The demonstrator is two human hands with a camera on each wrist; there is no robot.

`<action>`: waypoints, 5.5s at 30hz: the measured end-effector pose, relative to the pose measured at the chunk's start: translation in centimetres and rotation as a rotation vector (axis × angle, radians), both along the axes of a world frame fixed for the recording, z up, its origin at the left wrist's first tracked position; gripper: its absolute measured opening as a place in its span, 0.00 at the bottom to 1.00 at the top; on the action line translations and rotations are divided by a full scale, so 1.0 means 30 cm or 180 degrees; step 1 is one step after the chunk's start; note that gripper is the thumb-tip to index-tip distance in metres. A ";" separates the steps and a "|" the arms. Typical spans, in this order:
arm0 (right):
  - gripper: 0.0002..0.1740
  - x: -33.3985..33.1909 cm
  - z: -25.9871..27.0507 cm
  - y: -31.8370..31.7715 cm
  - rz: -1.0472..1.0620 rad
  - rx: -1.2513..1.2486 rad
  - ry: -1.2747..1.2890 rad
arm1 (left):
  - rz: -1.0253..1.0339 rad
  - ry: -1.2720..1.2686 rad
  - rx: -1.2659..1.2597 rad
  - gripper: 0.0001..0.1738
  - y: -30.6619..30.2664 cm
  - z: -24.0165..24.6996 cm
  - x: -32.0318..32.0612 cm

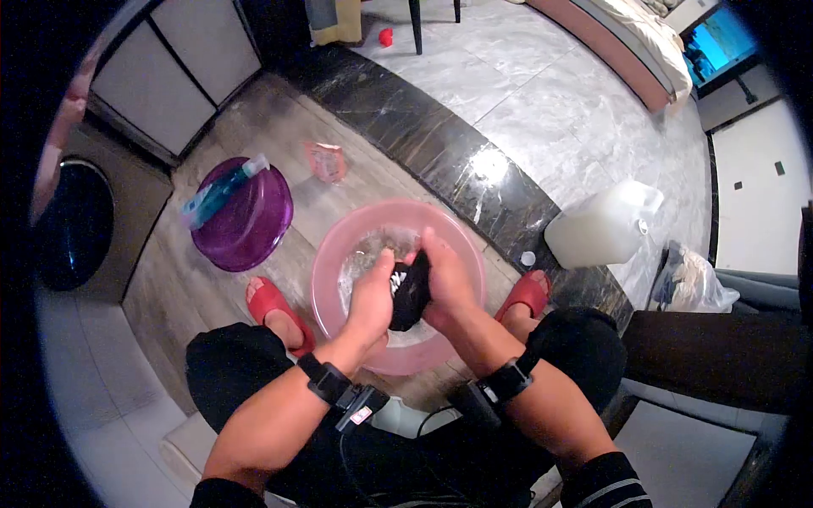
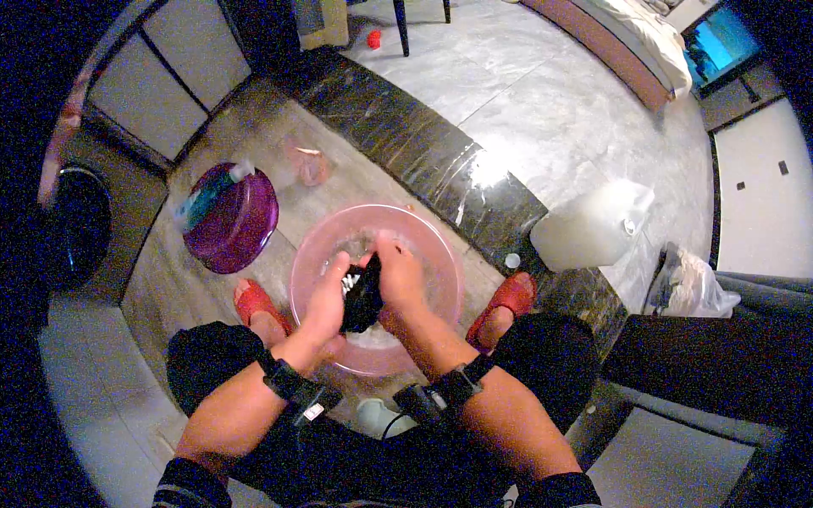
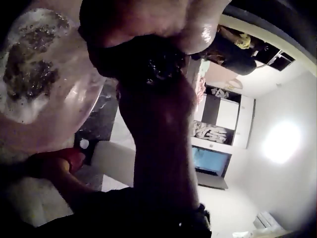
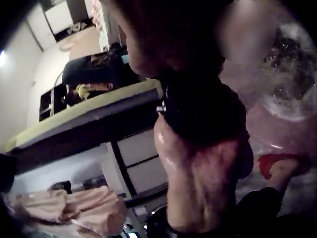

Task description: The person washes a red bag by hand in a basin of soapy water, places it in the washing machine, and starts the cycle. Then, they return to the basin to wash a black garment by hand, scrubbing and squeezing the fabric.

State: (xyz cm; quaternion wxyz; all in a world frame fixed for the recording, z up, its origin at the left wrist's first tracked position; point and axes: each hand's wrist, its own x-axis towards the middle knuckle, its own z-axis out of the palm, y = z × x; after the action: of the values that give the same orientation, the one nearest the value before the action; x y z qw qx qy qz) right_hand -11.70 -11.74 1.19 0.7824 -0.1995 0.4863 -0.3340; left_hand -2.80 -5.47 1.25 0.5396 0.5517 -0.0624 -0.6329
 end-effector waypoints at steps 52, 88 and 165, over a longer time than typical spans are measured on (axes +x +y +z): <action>0.18 -0.159 0.104 -0.047 0.1066 -0.1035 0.0739 | 0.0790 0.0411 -0.0618 0.19 -0.049 0.155 0.133; 0.15 -0.155 0.214 -0.051 0.0788 -0.2207 0.0847 | -0.0052 0.0763 -0.1720 0.24 -0.040 0.192 0.159; 0.12 -0.190 0.251 -0.052 0.1787 -0.3519 0.2109 | -0.0323 -0.0828 -0.1296 0.15 -0.003 0.185 0.171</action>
State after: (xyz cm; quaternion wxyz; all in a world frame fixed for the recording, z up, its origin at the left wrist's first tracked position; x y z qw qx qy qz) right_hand -17.40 -13.29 8.71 0.4336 -0.7772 0.3882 -0.2393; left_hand 2.34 -5.55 6.78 0.5945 0.5046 -0.2852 -0.5573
